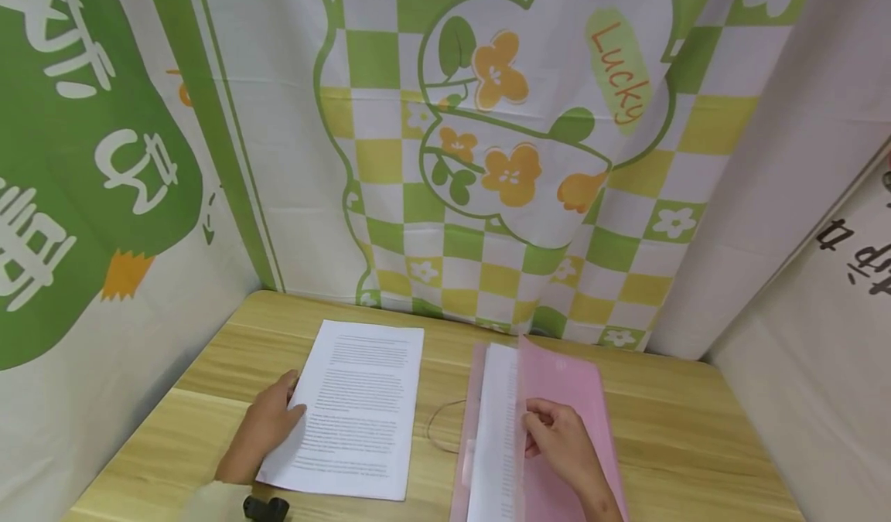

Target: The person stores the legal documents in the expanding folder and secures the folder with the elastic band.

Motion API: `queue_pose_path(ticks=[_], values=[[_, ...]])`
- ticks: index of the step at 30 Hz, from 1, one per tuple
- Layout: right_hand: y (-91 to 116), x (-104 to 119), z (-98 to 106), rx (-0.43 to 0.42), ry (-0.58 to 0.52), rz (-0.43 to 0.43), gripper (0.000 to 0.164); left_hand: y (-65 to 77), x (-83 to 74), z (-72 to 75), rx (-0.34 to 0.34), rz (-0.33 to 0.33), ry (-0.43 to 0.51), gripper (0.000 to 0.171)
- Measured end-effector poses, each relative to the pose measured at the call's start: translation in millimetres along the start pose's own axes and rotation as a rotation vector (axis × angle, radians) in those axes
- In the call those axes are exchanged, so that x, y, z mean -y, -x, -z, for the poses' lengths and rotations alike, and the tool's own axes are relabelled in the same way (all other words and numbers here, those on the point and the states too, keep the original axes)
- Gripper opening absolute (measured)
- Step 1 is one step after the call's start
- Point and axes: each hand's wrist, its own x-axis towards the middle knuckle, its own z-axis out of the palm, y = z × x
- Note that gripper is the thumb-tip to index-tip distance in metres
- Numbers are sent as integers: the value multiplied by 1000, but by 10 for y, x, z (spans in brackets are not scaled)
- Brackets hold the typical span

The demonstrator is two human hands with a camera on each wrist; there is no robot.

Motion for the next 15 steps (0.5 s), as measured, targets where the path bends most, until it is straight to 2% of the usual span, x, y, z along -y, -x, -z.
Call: queue_pose_path(ticks=[6, 12, 15], values=[[9, 9, -9, -10, -2, -8, 31, -46, 35, 42, 25, -21, 43, 49], [11, 14, -71, -32, 14, 4, 29, -54, 75, 54, 50, -87, 126, 52], [14, 15, -108, -42, 24, 20, 28, -51, 89, 56, 80, -98, 189, 52]])
